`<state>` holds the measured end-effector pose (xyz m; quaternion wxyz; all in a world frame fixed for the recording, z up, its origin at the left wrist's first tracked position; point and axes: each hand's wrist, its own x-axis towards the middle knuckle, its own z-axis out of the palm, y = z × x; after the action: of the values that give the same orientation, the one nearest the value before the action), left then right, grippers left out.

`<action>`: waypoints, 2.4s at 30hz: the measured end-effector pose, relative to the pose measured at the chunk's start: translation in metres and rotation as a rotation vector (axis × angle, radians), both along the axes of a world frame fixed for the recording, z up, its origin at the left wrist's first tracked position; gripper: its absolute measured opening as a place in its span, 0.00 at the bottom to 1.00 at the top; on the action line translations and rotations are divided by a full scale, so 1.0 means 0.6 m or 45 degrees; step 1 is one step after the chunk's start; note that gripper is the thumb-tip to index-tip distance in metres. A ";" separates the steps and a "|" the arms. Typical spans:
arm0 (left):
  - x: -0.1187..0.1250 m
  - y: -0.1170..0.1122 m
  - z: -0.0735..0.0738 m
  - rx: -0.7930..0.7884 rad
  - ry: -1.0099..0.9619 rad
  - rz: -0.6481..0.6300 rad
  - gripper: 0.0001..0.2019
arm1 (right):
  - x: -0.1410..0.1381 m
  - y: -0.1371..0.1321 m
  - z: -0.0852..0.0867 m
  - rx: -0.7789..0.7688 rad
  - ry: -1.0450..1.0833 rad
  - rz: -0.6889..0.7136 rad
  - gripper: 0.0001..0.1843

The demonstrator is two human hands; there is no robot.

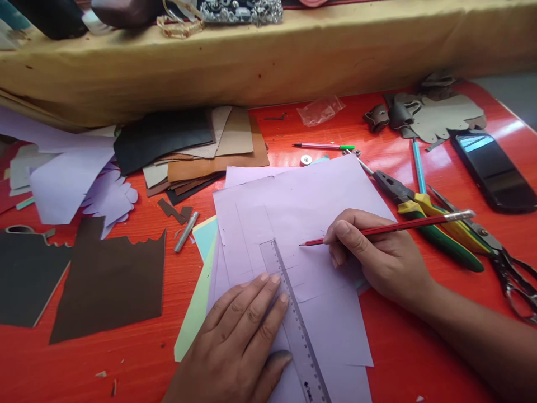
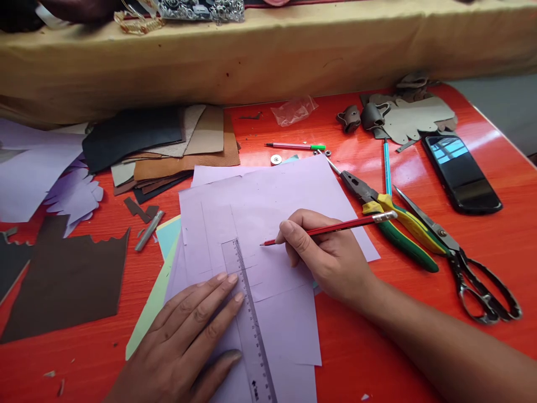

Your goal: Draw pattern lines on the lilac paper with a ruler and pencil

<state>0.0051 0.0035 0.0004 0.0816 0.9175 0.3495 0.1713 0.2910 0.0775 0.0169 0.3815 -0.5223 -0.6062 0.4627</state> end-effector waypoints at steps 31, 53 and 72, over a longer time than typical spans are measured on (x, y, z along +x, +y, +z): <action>0.001 0.006 0.001 -0.015 0.000 0.040 0.22 | -0.002 -0.001 0.007 0.015 -0.050 -0.002 0.27; 0.003 0.006 0.001 -0.002 0.008 0.044 0.22 | -0.004 0.002 0.008 0.009 -0.080 -0.010 0.28; 0.002 0.004 0.002 -0.019 -0.003 0.022 0.22 | -0.003 0.001 0.006 0.009 -0.068 0.001 0.27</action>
<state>0.0061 0.0061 0.0015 0.0874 0.9136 0.3587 0.1705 0.2892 0.0782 0.0204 0.3666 -0.5329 -0.6182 0.4466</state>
